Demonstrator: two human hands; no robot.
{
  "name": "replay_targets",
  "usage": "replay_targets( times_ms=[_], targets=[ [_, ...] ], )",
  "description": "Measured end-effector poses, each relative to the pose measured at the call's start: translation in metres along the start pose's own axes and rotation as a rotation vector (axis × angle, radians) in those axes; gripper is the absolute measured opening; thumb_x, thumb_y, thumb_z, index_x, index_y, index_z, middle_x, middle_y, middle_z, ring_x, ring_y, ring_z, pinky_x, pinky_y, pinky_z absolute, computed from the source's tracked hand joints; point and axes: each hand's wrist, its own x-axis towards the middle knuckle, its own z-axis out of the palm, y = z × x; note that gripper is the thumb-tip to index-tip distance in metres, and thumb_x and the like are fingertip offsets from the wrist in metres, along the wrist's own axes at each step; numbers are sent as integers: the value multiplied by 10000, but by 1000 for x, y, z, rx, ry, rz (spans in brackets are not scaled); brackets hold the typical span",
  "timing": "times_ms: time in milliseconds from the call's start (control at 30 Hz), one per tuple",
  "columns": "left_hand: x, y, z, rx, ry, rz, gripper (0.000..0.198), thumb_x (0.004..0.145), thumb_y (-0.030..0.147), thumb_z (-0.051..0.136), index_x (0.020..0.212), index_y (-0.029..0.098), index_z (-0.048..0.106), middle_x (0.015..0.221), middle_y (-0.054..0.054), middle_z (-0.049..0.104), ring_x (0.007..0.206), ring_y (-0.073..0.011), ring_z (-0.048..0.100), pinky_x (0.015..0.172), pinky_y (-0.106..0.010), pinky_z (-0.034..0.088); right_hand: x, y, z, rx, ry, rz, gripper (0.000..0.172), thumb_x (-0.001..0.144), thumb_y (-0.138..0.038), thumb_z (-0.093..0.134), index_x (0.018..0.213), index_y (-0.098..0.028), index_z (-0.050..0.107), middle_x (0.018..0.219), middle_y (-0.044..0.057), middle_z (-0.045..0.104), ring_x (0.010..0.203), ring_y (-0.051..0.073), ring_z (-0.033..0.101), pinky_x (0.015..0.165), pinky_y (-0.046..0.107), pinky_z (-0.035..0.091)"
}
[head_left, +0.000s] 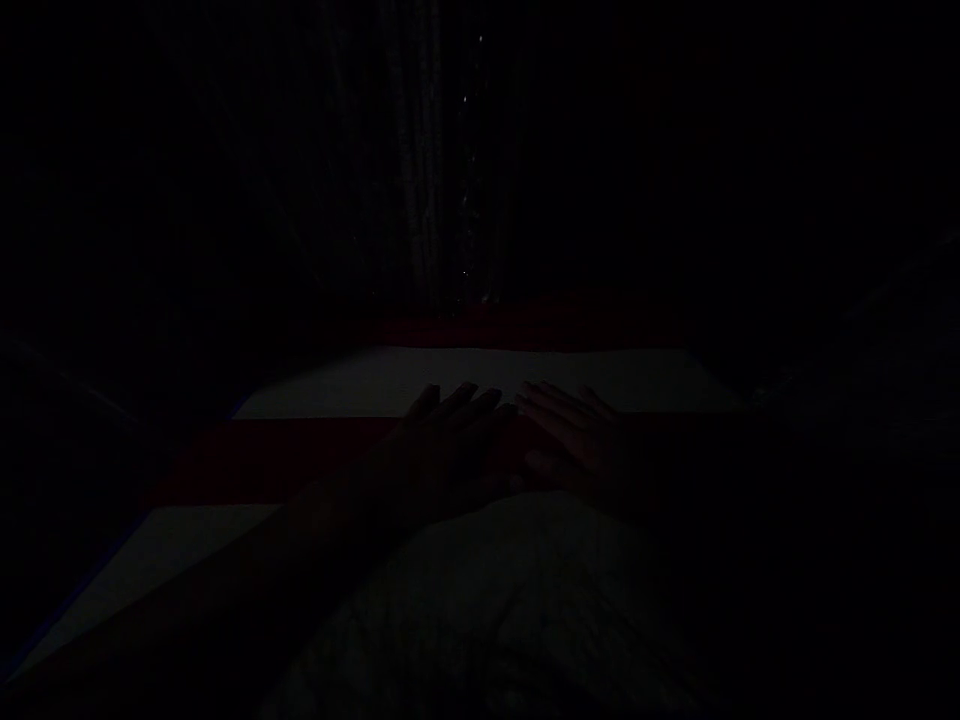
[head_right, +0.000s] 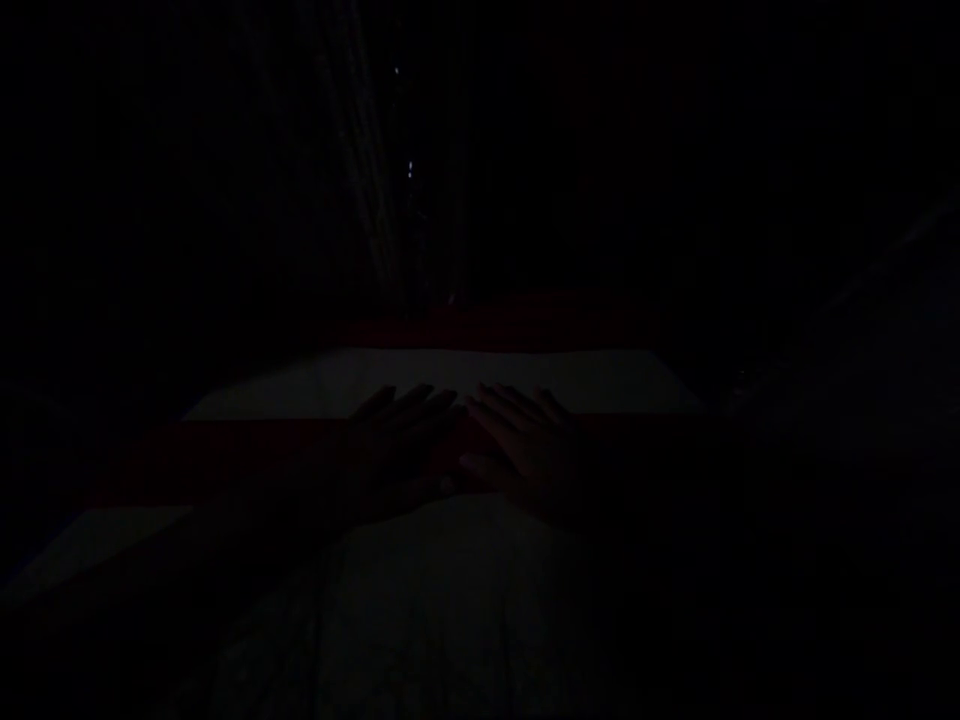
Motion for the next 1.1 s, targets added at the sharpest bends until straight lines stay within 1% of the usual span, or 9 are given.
replay_targets(
  times_ms=[200, 333, 467, 600, 733, 867, 1000, 1100],
  targets=[
    [-1, 1, -2, -7, -22, -3, 879, 980, 810, 283, 1658, 259, 178, 1700, -47, 96, 1583, -330, 75, 1260, -625, 57, 0, 0, 1, -4, 23, -5, 646, 1043, -579, 332, 1585, -230, 370, 1652, 67, 324, 1542, 267, 280, 1257, 608, 205],
    [-1, 2, -4, -7, -33, -8, 889, 976, 813, 292, 1657, 252, 182, 1698, -53, 100, 1584, -325, 77, 1263, -617, 48, 0, -1, 1, -4, -6, 7, 656, 1040, -590, 324, 1572, -211, 392, 1646, 72, 334, 1537, 266, 293, 1255, 609, 213],
    [0, 2, -4, 12, -32, -5, 879, 986, 795, 309, 1657, 243, 177, 1700, -61, 97, 1583, -330, 72, 1259, -626, 50, 0, 1, 0, -5, 21, -11, 654, 1039, -593, 323, 1565, -213, 404, 1643, 71, 342, 1538, 263, 291, 1257, 601, 216],
    [0, 2, -3, -6, -30, -10, 885, 980, 807, 299, 1658, 253, 173, 1700, -56, 98, 1582, -331, 82, 1257, -629, 58, 0, 3, 2, -13, 13, -11, 660, 1044, -600, 306, 1556, -198, 416, 1633, 79, 358, 1529, 267, 313, 1244, 619, 236],
    [0, 2, -4, -3, -42, -14, 875, 982, 805, 294, 1658, 264, 176, 1701, -50, 88, 1583, -332, 62, 1259, -625, 39, 0, 3, 2, -8, 61, -27, 658, 1048, -596, 300, 1577, -213, 380, 1649, 67, 326, 1542, 251, 282, 1250, 604, 226],
    [0, 3, -4, 9, -50, -16, 877, 985, 798, 305, 1660, 258, 162, 1701, -48, 79, 1584, -328, 61, 1264, -614, 42, 1, 2, 5, -15, 19, -38, 668, 1046, -600, 305, 1578, -203, 380, 1647, 85, 325, 1540, 274, 285, 1248, 628, 203],
    [1, 3, -5, 13, -51, -27, 865, 990, 787, 322, 1661, 268, 153, 1700, -42, 78, 1584, -327, 59, 1261, -626, 49, 1, 4, 7, -12, 52, -43, 686, 1042, -600, 309, 1602, -205, 332, 1663, 80, 287, 1551, 277, 252, 1259, 618, 181],
    [1, 2, -4, 13, -40, -30, 872, 985, 793, 327, 1659, 263, 169, 1701, -41, 90, 1586, -316, 58, 1266, -612, 48, 1, 4, 6, -6, 32, -63, 682, 1040, -595, 313, 1596, -201, 347, 1655, 84, 308, 1547, 281, 266, 1257, 616, 193]
  ],
)
